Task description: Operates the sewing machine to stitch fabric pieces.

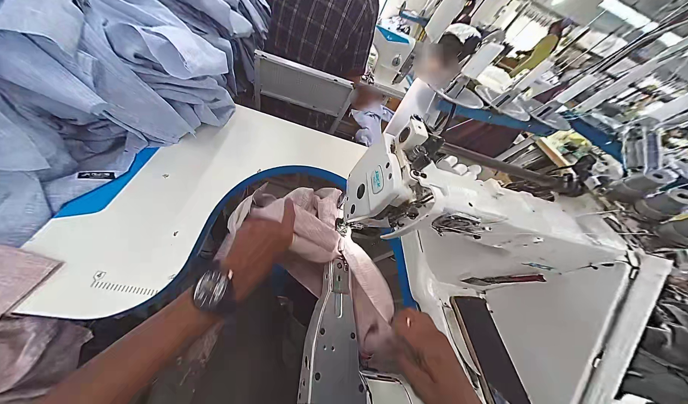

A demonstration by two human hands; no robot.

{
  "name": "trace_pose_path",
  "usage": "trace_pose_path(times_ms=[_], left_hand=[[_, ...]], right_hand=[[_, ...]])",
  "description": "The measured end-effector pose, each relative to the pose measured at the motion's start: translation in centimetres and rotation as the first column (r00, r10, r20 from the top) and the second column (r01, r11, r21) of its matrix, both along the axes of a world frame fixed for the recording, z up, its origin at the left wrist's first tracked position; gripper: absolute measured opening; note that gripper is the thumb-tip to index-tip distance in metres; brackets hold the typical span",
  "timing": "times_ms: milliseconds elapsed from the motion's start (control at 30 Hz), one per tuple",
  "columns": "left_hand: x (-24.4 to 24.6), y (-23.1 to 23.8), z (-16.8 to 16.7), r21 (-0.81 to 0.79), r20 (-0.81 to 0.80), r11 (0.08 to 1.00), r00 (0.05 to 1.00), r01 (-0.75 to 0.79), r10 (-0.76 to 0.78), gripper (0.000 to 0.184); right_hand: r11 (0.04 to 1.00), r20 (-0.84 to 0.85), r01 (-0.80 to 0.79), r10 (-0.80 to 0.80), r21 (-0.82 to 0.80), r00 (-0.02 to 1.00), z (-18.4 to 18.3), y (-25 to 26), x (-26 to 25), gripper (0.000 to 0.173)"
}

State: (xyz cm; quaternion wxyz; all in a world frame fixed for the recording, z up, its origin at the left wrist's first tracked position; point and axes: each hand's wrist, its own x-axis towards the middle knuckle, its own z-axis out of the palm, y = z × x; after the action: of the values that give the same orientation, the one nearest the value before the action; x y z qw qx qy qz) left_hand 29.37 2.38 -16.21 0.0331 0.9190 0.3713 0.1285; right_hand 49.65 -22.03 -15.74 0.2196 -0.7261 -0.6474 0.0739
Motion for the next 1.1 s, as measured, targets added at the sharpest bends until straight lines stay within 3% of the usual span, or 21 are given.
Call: trace_pose_path(times_ms=[67, 133, 200, 267, 333, 367, 500, 600, 700, 833, 1100], left_hand=[[-1.7, -5.5, -0.2, 0.082, -0.031, 0.996, 0.999, 0.042, -0.039, 0.059], [-2.6, -9.6, -1.8, -0.010, 0.052, 1.000, 0.999, -0.006, 0.006, 0.064], [-2.3, -12.2, -2.8, -0.176, 0.267, 0.984, 0.961, -0.029, 0.076, 0.046], [-0.3, -15.0, -3.4, -0.277, 0.474, 0.961, 0.874, 0.026, 0.112, 0.025], [1.5, -17.7, -4.9, -0.304, 0.599, 0.945, 0.795, 0.121, 0.091, 0.024], [1.9, -18.4, -5.8, -0.297, 0.632, 0.946, 0.770, 0.132, 0.091, 0.022], [2.1, -15.8, -7.9, -0.289, 0.722, 0.937, 0.688, 0.197, 0.077, 0.028], [3.4, -13.7, -8.2, -0.194, 0.761, 0.970, 0.647, 0.146, 0.055, 0.028], [3.2, -12.6, -7.3, -0.168, 0.737, 0.975, 0.675, 0.146, 0.026, 0.027], [2.1, -12.1, -6.8, -0.279, 0.669, 0.922, 0.743, 0.268, -0.013, 0.025], [2.8, -11.3, -6.6, -0.254, 0.618, 0.927, 0.783, 0.275, -0.063, 0.019]], right_hand=[[0.991, 0.098, -0.028, 0.041, -0.134, 0.994, 1.5, -0.9, -2.1, 0.013], [0.982, 0.204, 0.004, 0.036, -0.191, 0.978, -0.9, -1.4, -1.5, 0.005], [0.975, 0.218, 0.044, 0.004, -0.216, 0.976, -1.4, -1.7, -0.3, 0.004], [0.986, 0.229, -0.019, 0.057, -0.165, 0.972, 1.3, -1.4, -1.5, 0.007], [0.991, 0.274, -0.111, 0.129, -0.082, 0.953, 2.3, -1.1, -5.3, 0.012], [0.985, 0.321, -0.128, 0.160, -0.117, 0.934, 2.1, -0.8, -6.6, 0.011], [0.954, 0.370, 0.011, 0.105, -0.298, 0.923, 2.5, 0.3, -7.8, 0.015], [0.922, 0.395, 0.086, 0.077, -0.378, 0.915, 3.5, 1.5, -9.1, 0.022], [0.905, 0.364, 0.141, 0.016, -0.401, 0.931, 4.1, 2.5, -9.7, 0.014], [0.816, 0.327, 0.200, -0.014, -0.542, 0.945, 4.5, 3.6, -10.4, 0.020], [0.919, 0.372, 0.185, -0.046, -0.347, 0.927, 3.4, 3.5, -9.4, 0.017]])
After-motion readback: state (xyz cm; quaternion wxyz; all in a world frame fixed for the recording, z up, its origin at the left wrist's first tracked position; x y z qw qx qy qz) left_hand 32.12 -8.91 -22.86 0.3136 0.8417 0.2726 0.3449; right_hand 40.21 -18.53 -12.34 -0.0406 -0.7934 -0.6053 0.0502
